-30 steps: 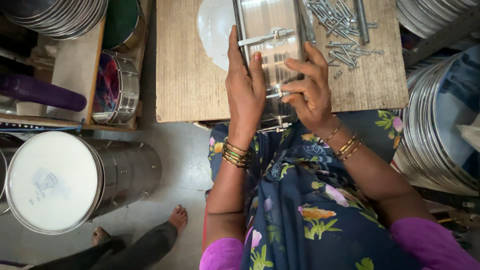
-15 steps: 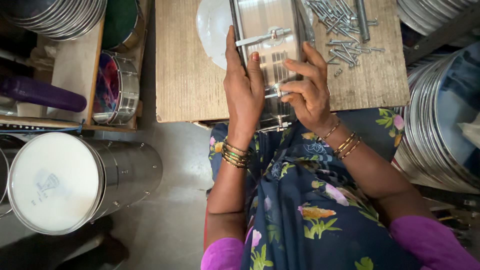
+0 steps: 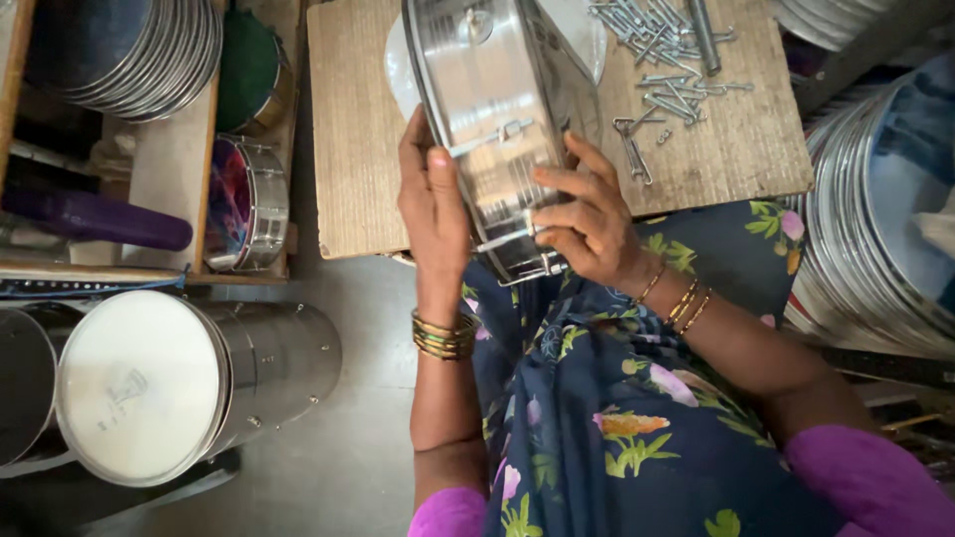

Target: The person assembles a metal drum by fitting a circular drum head onto the shell and securing it by hand using multiple bolts and brackets.

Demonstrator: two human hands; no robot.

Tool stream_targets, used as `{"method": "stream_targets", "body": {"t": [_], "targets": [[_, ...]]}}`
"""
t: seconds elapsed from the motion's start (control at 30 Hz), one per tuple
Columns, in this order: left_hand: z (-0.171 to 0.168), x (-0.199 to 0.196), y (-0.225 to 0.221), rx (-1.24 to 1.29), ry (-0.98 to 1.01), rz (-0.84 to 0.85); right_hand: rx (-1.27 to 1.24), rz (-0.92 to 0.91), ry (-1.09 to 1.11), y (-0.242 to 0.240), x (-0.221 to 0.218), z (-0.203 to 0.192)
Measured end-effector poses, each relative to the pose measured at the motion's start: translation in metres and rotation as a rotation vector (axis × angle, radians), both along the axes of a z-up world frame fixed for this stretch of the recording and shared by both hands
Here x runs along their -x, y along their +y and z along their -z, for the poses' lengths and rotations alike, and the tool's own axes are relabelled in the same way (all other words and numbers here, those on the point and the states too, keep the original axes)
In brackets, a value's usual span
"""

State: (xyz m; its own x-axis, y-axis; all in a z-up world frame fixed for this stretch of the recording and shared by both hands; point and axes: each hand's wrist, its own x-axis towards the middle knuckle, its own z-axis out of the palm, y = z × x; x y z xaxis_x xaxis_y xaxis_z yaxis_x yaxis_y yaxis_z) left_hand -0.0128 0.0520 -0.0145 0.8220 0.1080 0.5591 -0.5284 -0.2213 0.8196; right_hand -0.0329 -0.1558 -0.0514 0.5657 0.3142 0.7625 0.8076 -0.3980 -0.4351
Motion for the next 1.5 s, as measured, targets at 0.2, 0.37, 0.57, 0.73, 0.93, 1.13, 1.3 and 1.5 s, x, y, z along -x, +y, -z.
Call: {"method": "stream_targets", "body": {"t": [0.2,0.37,0.57,0.73,0.93,1.13,1.3,1.5], "targets": [[-0.03,0.002,0.009,0.051,0.176,0.029,0.067,-0.038,-0.092,0.008,0.034,0.015],[-0.042,0.015,-0.002,0.159,0.381,0.095,0.133,-0.086,-0.118,-0.006,0.051,0.015],[-0.041,0.02,-0.005,0.081,0.36,0.113,0.072,0.074,-0.139,-0.057,0.031,0.003],[-0.046,0.02,-0.012,-0.003,0.368,0.054,-0.381,0.522,0.379,-0.13,-0.037,0.04],[-0.052,0.016,-0.029,-0.061,0.356,0.055,-0.033,0.608,0.598,-0.164,-0.05,0.17],[-0.058,0.011,-0.042,-0.107,0.338,0.055,0.31,0.667,0.468,-0.141,-0.042,0.215],[-0.061,0.009,-0.045,-0.125,0.302,0.026,0.413,0.706,0.463,-0.138,-0.046,0.22],[-0.049,0.008,-0.041,-0.18,0.277,-0.011,0.23,0.658,0.394,-0.144,-0.047,0.197]]}}
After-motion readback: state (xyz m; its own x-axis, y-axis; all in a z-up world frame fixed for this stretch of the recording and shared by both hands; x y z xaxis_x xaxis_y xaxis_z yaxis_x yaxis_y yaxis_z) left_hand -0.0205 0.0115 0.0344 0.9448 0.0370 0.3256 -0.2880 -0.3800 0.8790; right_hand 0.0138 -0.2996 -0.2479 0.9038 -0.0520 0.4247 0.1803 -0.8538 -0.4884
